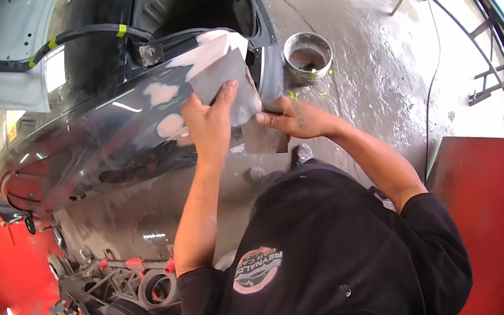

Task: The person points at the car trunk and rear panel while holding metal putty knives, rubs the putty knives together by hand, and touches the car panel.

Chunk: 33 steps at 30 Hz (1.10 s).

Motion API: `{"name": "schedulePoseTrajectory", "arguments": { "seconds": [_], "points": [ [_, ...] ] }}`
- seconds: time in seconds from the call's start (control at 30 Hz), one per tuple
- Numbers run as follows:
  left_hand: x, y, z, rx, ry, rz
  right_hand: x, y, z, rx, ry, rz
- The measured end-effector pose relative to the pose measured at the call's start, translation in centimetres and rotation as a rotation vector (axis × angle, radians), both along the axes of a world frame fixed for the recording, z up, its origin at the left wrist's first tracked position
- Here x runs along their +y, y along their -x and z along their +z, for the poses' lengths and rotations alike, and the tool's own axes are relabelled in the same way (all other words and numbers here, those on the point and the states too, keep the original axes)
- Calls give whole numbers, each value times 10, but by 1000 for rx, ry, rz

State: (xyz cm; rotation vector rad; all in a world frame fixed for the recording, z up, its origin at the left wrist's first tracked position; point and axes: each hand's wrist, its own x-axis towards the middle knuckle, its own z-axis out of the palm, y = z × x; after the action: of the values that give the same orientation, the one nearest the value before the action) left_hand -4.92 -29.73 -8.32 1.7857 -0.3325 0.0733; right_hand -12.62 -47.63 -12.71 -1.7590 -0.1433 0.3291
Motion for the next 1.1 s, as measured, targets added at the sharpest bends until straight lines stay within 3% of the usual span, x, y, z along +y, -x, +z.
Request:
{"name": "schedulePoseTrajectory", "arguments": {
  "seconds": [0.03, 0.17, 0.27, 0.3, 0.37, 0.53, 0.63, 0.77, 0.87, 0.9, 0.93, 1.0, 1.03, 1.1],
  "points": [
    [-2, -6, -4, -31, -18, 10, -2, -2, -15, -22, 37, 23],
    [9, -30, -6, 282, 568, 11, -14, -7, -57, 96, -696, -460],
    [8, -18, -31, 496, 584, 78, -10, -8, -42, -120, -934, -634],
    [5, -11, -44, 557, 630, 66, -12, -8, -49, -143, -962, -587],
    [-14, 8, -51, 643, 724, 52, 6, -3, -34, -220, -930, -702],
    [-40, 16, -61, 475, 606, 120, 29, 14, -34, -233, -768, -764],
    [-36, 4, -53, 300, 480, 70, 22, 19, -38, -209, -634, -666],
    [-33, -30, -31, 448, 621, 186, -5, 22, -63, -122, -322, -408],
    [-28, -32, -20, 446, 660, 42, -10, 9, -72, -125, -774, -686],
    [-31, -21, -22, 490, 637, 79, -5, 3, -45, -243, -914, -717],
    [-39, -8, -26, 534, 611, 113, -4, 3, -45, -194, -858, -723],
    [-54, 7, -52, 366, 550, 94, -4, 6, -43, -98, -739, -744],
    [-54, 6, -55, 308, 501, 37, 2, 10, -28, -250, -562, -744],
    [-50, 5, -56, 220, 387, -47, -3, 11, -33, -283, -489, -680]
  ]
}}
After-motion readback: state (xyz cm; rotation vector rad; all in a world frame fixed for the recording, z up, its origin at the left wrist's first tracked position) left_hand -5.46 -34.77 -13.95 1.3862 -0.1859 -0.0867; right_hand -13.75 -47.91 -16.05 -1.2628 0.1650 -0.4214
